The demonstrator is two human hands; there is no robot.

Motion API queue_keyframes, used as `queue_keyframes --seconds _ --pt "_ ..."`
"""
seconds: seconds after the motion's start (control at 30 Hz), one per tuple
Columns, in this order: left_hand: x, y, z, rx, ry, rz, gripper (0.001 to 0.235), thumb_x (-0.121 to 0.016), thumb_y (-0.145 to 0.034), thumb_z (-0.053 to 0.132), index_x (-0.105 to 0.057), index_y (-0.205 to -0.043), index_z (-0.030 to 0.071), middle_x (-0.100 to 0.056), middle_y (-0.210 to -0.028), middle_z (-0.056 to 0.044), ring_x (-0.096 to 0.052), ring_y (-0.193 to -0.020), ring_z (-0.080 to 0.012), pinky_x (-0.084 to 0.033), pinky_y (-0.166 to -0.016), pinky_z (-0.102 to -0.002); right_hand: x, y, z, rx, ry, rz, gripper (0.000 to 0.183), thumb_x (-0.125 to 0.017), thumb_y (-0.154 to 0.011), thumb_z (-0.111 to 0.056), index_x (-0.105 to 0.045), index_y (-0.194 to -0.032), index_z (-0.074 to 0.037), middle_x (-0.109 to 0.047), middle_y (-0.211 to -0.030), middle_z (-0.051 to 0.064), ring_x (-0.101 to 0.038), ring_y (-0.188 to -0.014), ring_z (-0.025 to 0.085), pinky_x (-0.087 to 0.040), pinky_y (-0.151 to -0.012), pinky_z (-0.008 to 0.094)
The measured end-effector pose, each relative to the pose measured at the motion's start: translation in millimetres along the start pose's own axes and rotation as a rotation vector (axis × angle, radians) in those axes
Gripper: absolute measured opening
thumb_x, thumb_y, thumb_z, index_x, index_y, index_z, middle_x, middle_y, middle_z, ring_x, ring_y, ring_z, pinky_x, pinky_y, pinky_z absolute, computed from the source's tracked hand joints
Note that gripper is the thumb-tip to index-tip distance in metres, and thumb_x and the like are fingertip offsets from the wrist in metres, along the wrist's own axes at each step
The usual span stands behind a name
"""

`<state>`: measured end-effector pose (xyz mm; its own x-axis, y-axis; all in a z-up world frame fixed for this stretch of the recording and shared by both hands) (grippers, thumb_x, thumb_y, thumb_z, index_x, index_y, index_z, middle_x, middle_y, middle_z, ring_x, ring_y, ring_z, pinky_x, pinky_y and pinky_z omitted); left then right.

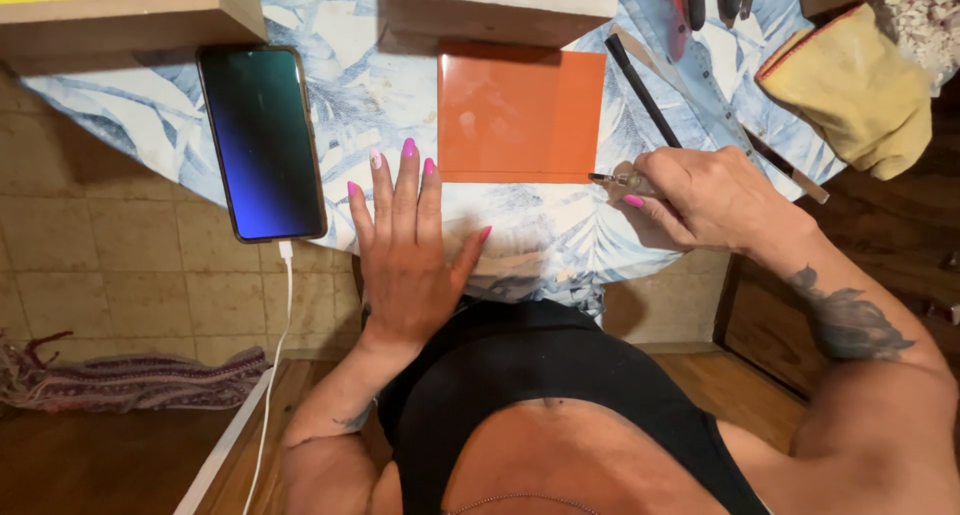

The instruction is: Measuring, marking, and cutting a piece of orange material using a ruler, pen, and hand tools

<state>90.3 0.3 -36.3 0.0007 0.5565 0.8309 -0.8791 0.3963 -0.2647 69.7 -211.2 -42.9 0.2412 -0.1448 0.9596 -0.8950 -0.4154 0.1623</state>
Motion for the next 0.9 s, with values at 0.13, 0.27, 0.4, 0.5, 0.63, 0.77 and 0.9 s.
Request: queue_keyframes --seconds 0.13,0.27,0.4,0.5,0.63,0.77,0.9 --pt "4.6 -0.2 0.6 -0.038 -0.01 0.039 0.067 -0.062 -0.079 0.04 -0.037 -0.126 -0.001 -0.031 -0.134 -0.019 -0.025 -0.124 -0.042 -0.013 -0.1 -0.055 -0.8 -1.9 -0.3 -0.002 0.052 -0.031 0.028 -0.045 -0.083 -0.039 -0.047 -0.093 -0.013 -0.049 -0.059 0.001 -0.057 -0.053 0.022 -0.049 -0.047 0.034" --pt "8.3 -4.7 -0.7 -0.039 0.005 0.044 0.064 -0.061 -0.078 0.042 -0.043 -0.123 -0.001 -0.035 -0.132 -0.018 -0.028 -0.123 -0.0408 -0.016 -0.1 -0.053 -1.1 -4.2 2.0 -0.004 0.045 -0.039 0.027 -0.045 -0.083 -0.038 -0.047 -0.094 -0.013 -0.049 -0.058 0.001 -0.057 -0.053 0.021 -0.048 -0.047 0.033" --pt "8.4 -7.3 -2.8 -0.029 0.04 0.024 0.064 -0.064 -0.075 0.041 -0.046 -0.12 0.0 -0.037 -0.131 -0.018 -0.029 -0.122 -0.0405 -0.017 -0.1 -0.052 -6.9 -1.8 4.8 0.012 0.059 -0.07 0.028 -0.043 -0.082 -0.04 -0.046 -0.094 -0.014 -0.049 -0.06 0.0 -0.057 -0.054 0.021 -0.048 -0.047 0.033" --pt "9.6 -8.1 -3.4 -0.035 0.036 0.029 0.062 -0.064 -0.075 0.041 -0.047 -0.118 -0.001 -0.038 -0.13 -0.019 -0.03 -0.122 -0.0401 -0.017 -0.1 -0.051 -7.2 -3.2 2.2 0.024 0.052 -0.098 0.027 -0.042 -0.082 -0.039 -0.045 -0.092 -0.014 -0.047 -0.059 0.001 -0.056 -0.053 0.022 -0.048 -0.046 0.034" --pt "9.2 -7.9 -3.3 -0.054 0.012 0.037 0.06 -0.062 -0.077 0.042 -0.049 -0.117 -0.001 -0.039 -0.129 -0.019 -0.031 -0.122 -0.0392 -0.017 -0.1 -0.05 -3.3 -4.7 -3.3 0.032 0.071 -0.116 0.025 -0.041 -0.083 -0.036 -0.043 -0.09 -0.012 -0.045 -0.058 0.003 -0.055 -0.051 0.024 -0.048 -0.044 0.035" --pt "9.2 -7.8 -3.0 -0.06 -0.001 0.042 0.06 -0.061 -0.078 0.043 -0.049 -0.117 -0.002 -0.039 -0.129 -0.019 -0.031 -0.121 -0.0394 -0.019 -0.1 -0.051 -4.7 -4.1 -2.4 0.024 0.061 -0.128 0.025 -0.044 -0.083 -0.036 -0.043 -0.089 -0.012 -0.046 -0.057 0.003 -0.055 -0.05 0.025 -0.048 -0.044 0.036" --pt "10.8 -7.9 -2.7 -0.071 -0.014 0.061 0.06 -0.06 -0.078 0.042 -0.049 -0.117 -0.002 -0.041 -0.128 -0.019 -0.033 -0.121 -0.0391 -0.017 -0.1 -0.05 -3.0 -6.4 -3.8 0.009 0.012 -0.135 0.024 -0.044 -0.083 -0.034 -0.044 -0.089 -0.011 -0.045 -0.055 0.003 -0.055 -0.047 0.025 -0.048 -0.043 0.036"
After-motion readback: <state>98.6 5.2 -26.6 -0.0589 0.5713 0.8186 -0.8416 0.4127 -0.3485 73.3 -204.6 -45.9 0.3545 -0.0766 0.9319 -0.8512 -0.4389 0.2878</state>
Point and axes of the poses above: each hand's wrist, its own y-axis away from the middle knuckle, its own x-axis out of the back of the hand, z = x × y, the point moved 10 cm from there along -y, towards the middle knuckle
